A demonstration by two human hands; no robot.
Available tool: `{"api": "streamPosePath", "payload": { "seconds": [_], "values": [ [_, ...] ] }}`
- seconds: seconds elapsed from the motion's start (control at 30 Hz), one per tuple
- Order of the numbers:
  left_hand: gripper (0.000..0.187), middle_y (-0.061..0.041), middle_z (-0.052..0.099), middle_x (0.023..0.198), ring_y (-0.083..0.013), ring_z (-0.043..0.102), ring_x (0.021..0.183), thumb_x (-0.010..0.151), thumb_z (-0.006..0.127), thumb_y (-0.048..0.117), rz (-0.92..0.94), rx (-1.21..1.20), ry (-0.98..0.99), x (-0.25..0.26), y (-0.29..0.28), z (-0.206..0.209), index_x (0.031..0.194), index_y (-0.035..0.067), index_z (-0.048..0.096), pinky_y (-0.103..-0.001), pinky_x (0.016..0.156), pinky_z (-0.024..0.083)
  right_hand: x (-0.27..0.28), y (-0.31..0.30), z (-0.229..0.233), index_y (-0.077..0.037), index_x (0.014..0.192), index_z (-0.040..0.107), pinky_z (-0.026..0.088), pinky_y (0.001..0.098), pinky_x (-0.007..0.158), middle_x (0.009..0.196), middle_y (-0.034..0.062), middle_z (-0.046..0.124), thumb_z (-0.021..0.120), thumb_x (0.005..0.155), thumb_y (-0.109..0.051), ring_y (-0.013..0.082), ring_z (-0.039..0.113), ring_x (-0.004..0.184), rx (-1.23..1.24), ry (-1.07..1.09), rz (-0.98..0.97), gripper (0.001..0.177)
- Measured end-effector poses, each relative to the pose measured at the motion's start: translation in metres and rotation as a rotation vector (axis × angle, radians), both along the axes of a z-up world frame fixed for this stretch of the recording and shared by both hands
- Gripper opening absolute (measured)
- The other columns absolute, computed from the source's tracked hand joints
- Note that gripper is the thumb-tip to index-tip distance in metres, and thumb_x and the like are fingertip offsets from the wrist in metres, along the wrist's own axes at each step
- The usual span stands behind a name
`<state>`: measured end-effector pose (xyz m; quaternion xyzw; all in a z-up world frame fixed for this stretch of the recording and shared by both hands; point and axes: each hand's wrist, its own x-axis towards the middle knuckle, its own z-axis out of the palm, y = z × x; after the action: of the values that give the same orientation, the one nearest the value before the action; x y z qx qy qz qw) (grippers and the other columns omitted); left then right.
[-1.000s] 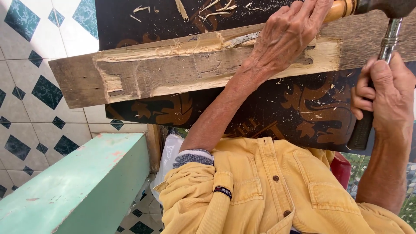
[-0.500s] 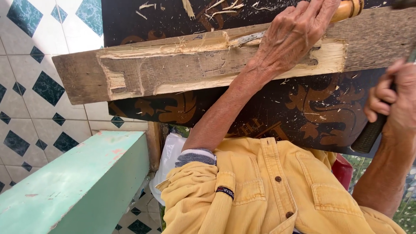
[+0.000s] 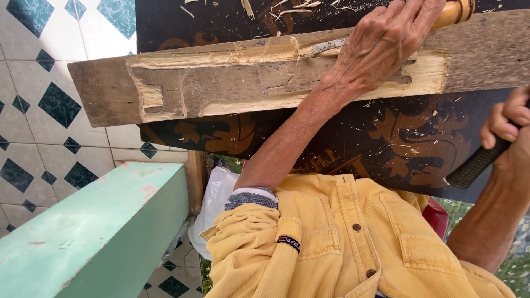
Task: Carving a channel into a wooden plank using a hammer and chisel.
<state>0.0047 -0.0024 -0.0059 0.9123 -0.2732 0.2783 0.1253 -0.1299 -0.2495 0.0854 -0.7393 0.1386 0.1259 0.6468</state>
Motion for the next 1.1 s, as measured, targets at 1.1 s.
{"api": "streamPosePath", "payload": {
  "seconds": [1.1],
  "values": [
    [0.05,-0.012,0.064,0.143,-0.0223,0.079,0.115,0.116,0.073,0.014,-0.022,0.044,0.049,0.001,0.003,0.0,0.151,0.003,0.039,-0.033,0.094,0.073,-0.014,0.001,0.001,-0.032,0.12,0.037,0.028,0.0217,0.041,0.073,-0.0122,0.018,0.031,0.124,-0.045,0.0029,0.019,0.052,-0.018,0.063,-0.118,0.015]
  ]
}}
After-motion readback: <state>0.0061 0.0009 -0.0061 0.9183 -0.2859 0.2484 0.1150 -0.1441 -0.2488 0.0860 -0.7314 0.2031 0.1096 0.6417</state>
